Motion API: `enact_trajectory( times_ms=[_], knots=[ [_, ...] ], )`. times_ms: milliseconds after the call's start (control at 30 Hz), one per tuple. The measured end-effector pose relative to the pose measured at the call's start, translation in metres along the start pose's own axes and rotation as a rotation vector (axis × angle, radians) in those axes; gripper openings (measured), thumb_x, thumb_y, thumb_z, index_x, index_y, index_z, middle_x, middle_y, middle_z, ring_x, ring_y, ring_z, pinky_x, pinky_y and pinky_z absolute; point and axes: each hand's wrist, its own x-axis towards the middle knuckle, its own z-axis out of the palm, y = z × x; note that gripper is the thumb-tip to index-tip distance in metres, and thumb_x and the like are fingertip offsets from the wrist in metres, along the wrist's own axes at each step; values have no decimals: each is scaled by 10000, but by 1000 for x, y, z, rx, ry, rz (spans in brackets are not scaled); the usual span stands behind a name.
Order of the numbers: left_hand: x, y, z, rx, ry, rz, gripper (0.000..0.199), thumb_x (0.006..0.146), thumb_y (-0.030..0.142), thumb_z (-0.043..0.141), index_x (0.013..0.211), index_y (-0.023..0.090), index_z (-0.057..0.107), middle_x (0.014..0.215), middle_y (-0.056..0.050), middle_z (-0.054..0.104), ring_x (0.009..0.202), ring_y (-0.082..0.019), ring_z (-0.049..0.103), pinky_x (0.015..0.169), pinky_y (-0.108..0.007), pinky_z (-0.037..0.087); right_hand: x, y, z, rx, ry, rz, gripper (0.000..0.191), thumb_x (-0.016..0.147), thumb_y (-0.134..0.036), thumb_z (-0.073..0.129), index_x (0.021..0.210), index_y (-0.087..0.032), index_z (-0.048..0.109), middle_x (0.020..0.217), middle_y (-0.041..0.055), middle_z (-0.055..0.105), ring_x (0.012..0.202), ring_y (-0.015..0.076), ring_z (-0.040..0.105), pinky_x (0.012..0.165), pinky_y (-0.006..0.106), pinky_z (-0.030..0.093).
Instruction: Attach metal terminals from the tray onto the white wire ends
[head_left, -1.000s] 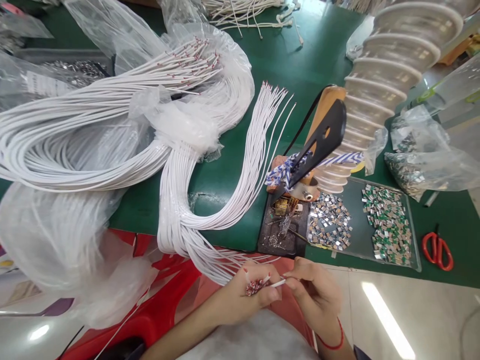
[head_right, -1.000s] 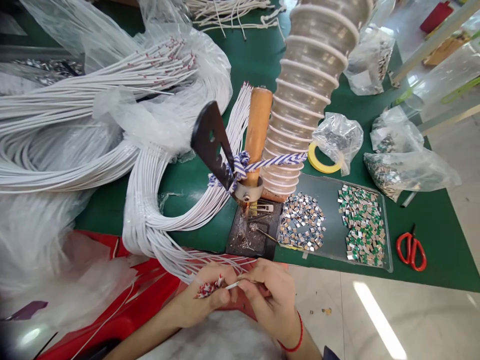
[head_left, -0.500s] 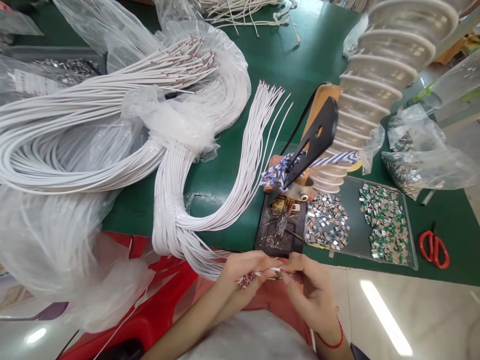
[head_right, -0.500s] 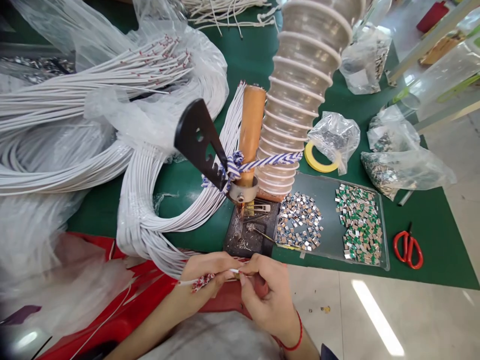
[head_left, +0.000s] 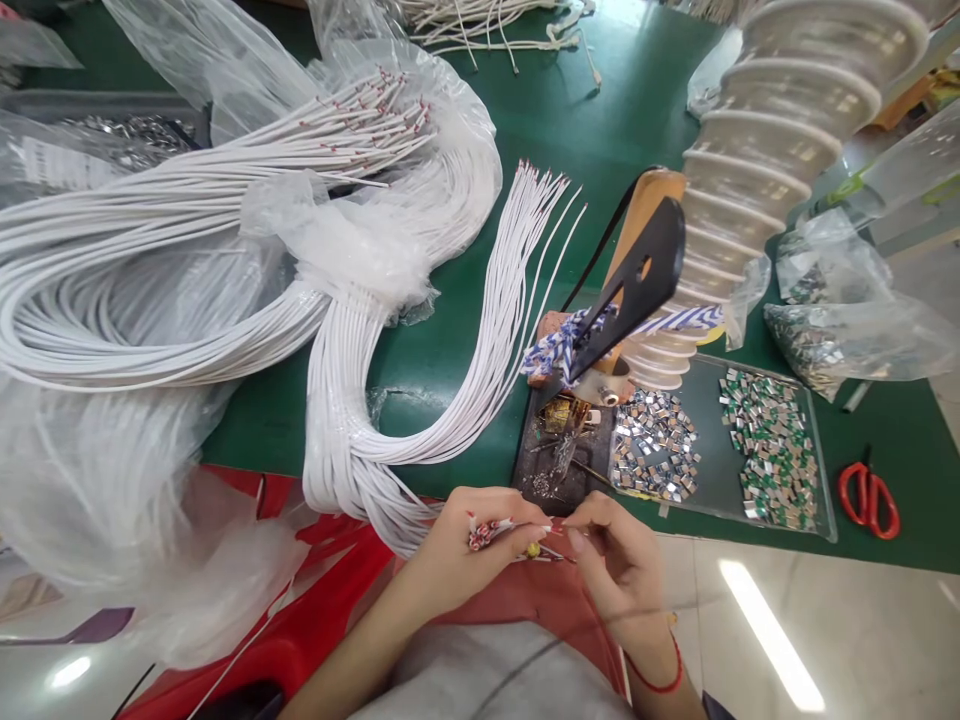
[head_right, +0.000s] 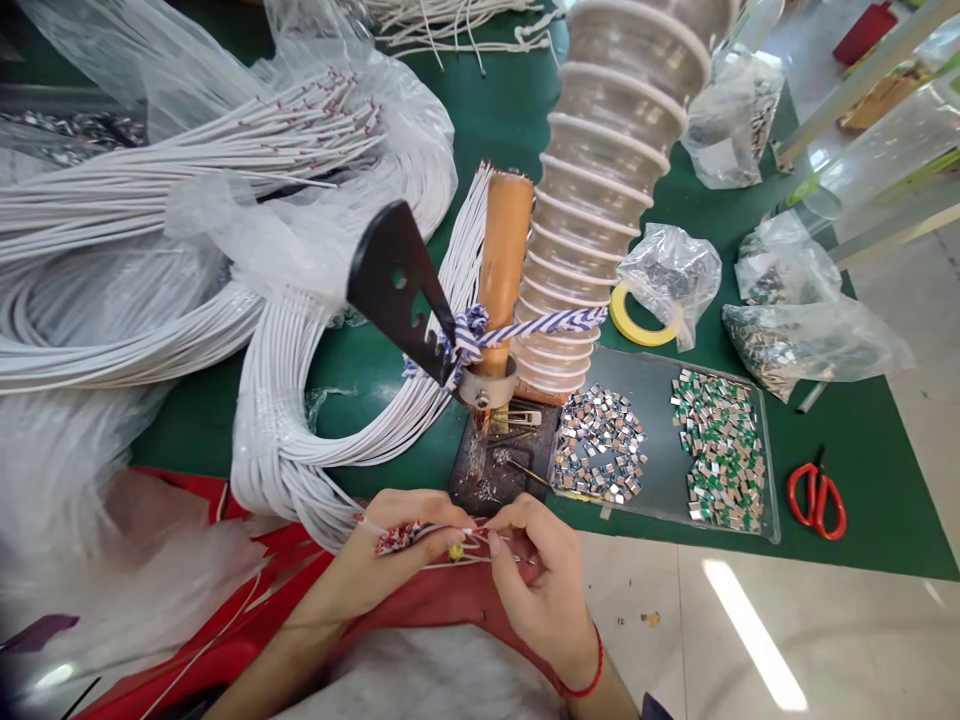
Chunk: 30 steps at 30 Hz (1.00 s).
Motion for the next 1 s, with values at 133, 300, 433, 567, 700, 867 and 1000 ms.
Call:
enact_trajectory(
  times_ms=[133,300,433,567,700,867,1000],
  knots=[
    [1,1,-6,61,-35,10,204,931,233,683,791,165,815,727,-32,756,657,-168,654,638,-239,490,4,0,-2,-32,-51,-54,183,936,-92,600,989,-223,715,764,-11,657,566,114,552,500,208,448],
    [6,-4,-10,34,-81,18,220,936,245,671,772,155,788,716,-31,731,631,-148,614,609,-228,459,9,0,-2,-70,-90,-152,204,964,-95,590,1049,-217,730,814,24,698,645,146,639,536,232,523],
    [8,-6,-8,-8,-84,24,239,945,276,667,780,149,783,733,-43,740,638,-152,614,627,-238,466,10,1,-5,-80,-123,-177,203,964,-65,584,1030,-210,710,844,24,701,714,145,670,616,231,559],
    [6,-6,-6,36,-61,-22,259,938,288,664,740,152,762,690,-27,712,634,-149,599,623,-236,449,10,2,-6,-124,-135,-184,208,978,-52,551,1022,-206,683,850,11,672,725,129,653,631,205,545],
    [3,-6,-4,88,-29,-66,220,924,257,662,757,161,769,691,-14,714,641,-143,604,620,-224,442,9,4,-2,-187,-105,-185,228,987,-33,506,1000,-219,638,858,2,640,744,128,630,658,206,538],
    [3,-6,-1,64,24,-23,215,930,254,660,783,152,779,678,-15,723,628,-139,630,626,-221,460,4,6,-5,-236,71,-160,217,983,-36,521,976,-231,616,841,-8,600,755,130,587,671,207,519],
    [4,-5,0,58,40,2,204,922,223,660,771,155,779,689,-20,751,622,-132,638,619,-214,461,1,5,-5,-217,38,-184,173,956,-78,620,1051,-223,629,869,3,610,736,138,587,582,212,494]
  ],
)
